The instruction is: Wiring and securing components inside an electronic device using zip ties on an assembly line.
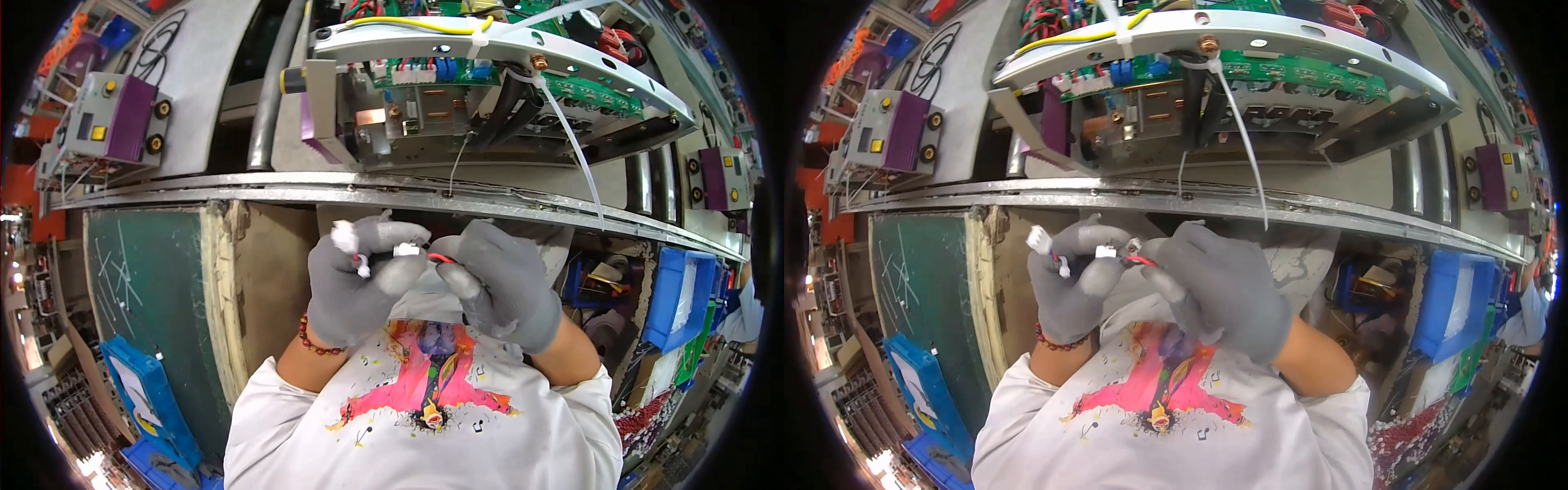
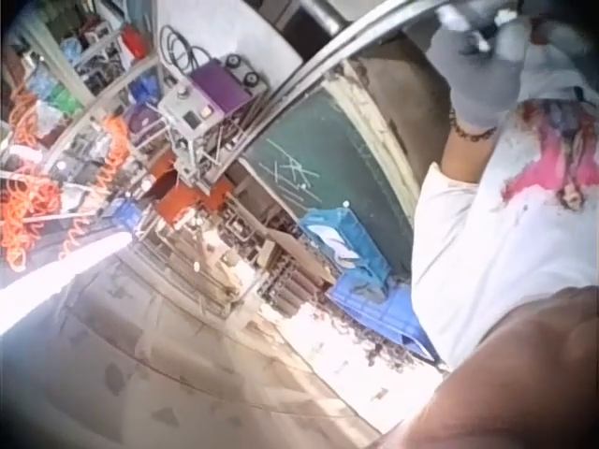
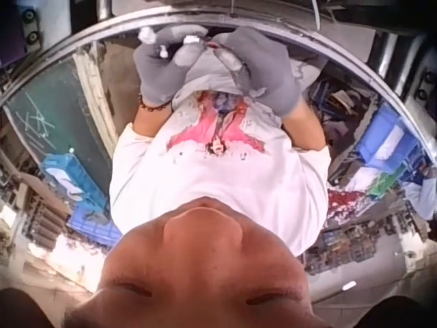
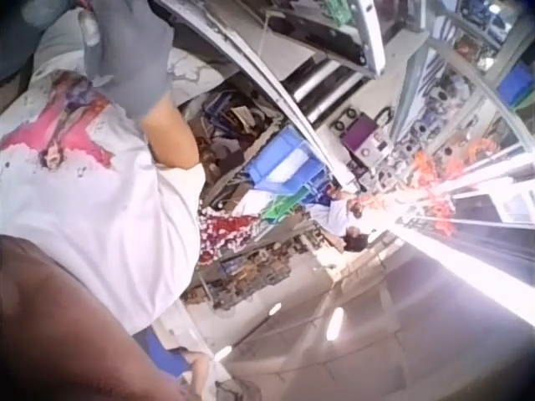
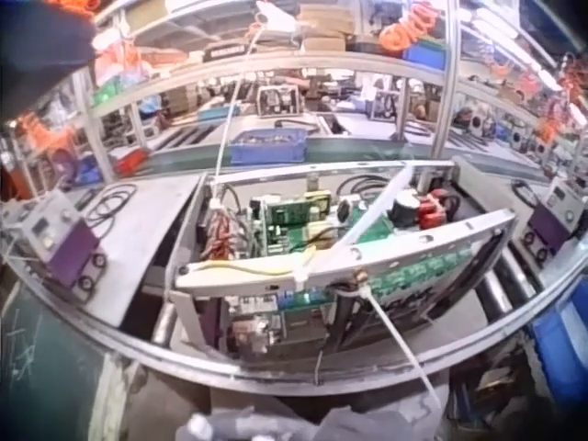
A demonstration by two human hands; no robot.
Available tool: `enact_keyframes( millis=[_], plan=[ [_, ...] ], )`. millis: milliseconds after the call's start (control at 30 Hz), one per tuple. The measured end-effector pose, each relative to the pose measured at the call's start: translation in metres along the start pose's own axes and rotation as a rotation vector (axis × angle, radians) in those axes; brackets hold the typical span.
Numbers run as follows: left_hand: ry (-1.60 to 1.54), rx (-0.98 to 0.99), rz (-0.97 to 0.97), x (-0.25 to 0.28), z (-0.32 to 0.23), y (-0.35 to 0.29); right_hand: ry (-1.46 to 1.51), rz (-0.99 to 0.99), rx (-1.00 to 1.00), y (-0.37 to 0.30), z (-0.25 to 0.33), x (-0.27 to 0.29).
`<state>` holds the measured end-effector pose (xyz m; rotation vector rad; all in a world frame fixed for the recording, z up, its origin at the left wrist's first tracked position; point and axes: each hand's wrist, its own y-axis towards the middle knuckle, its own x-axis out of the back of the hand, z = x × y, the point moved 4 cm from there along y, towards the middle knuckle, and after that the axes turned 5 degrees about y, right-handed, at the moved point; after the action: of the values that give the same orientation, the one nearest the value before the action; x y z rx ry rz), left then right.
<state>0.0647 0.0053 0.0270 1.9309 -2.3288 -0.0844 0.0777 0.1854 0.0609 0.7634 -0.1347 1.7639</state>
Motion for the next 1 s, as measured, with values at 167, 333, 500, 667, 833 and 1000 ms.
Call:
enact_keyframes(
  millis=[167,333,500,667,833,1000],
  plan=[
    [-0.321,0.282,0.186,-0.009,0.019,0.003,-0.276,-0.131,0.171,-0.004,-0.001,0.007],
    [-0.346,0.313,0.092,-0.016,0.039,0.005,-0.336,-0.083,0.182,-0.012,-0.012,0.006],
    [-0.665,0.251,0.075,-0.048,0.053,0.016,0.033,-0.286,0.064,-0.01,-0.036,-0.006],
    [-0.656,0.386,0.083,-0.053,0.064,0.026,-0.048,-0.459,0.092,-0.009,-0.056,-0.016],
    [-0.165,0.037,-0.101,-0.025,0.065,0.051,-0.317,-0.62,-0.054,0.005,-0.079,-0.007],
    [0.346,-0.128,-0.029,-0.025,0.071,0.065,-0.7,-0.57,0.216,0.029,-0.095,-0.014]
  ],
)
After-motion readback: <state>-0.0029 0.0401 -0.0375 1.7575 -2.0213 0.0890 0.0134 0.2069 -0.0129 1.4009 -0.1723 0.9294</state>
